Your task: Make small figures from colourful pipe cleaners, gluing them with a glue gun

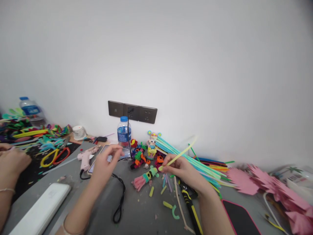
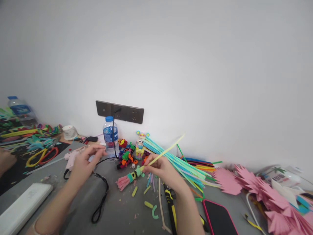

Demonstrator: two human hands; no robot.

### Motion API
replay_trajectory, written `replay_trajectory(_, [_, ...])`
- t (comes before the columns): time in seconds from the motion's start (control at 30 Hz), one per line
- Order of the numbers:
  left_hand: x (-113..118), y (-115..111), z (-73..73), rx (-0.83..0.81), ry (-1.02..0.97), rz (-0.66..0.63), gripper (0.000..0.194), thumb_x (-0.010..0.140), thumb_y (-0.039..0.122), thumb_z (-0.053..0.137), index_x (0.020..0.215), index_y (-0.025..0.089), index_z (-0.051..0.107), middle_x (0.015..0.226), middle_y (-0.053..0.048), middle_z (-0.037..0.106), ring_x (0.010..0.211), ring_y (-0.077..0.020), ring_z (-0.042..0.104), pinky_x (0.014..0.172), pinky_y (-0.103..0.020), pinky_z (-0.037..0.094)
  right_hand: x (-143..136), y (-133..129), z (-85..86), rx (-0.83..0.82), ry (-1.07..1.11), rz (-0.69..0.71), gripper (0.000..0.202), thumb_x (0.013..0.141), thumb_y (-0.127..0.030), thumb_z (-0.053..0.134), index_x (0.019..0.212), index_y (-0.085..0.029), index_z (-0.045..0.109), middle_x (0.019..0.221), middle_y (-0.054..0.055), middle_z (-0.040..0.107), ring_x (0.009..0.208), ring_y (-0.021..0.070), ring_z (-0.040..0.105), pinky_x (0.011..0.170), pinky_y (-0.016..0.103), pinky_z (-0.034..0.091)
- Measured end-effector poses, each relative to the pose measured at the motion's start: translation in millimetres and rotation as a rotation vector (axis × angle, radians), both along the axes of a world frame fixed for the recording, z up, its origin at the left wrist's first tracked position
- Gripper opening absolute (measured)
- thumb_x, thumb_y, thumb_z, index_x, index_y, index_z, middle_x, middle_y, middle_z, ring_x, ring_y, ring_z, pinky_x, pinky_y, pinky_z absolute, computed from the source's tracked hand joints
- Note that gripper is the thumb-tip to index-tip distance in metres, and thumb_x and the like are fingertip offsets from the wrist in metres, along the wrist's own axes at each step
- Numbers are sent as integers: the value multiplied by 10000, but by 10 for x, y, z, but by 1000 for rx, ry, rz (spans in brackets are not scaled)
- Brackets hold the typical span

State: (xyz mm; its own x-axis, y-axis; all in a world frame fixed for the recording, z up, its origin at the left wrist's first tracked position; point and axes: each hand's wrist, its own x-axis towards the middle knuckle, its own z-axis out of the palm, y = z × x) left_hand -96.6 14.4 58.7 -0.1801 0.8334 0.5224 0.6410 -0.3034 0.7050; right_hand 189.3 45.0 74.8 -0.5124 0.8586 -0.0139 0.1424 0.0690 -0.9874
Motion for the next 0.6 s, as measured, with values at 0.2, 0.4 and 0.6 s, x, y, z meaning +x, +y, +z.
replay_trajectory(0.2, [405, -93, -131, -112, 186, -382, 170, 831, 328, 624, 965, 223, 631, 854, -22, 682, 784, -167, 618, 706, -257, 477, -350, 77, -250, -65, 104, 79, 276, 683, -397, 786, 767, -179, 639, 740, 29, 714, 775, 222, 689, 733, 342, 508])
replay_trajectory(0.4, [526, -121, -239, -147, 207, -393, 173, 770, 284, 695, 926, 236, 640, 838, -8, 674, 802, -173, 621, 709, -260, 468, -415, 140, -408, 14, 156, 35, 274, 691, -414, 782, 763, -176, 667, 740, 19, 680, 726, 187, 634, 690, 307, 472])
replay_trajectory(0.6, [592, -74, -320, -205, 124, -322, 48, 834, 266, 587, 822, 221, 577, 719, 14, 637, 649, -148, 592, 610, -241, 443, -456, 132, -419, 42, 199, 57, 270, 694, -413, 786, 755, -184, 656, 749, 10, 636, 719, 169, 593, 683, 292, 458])
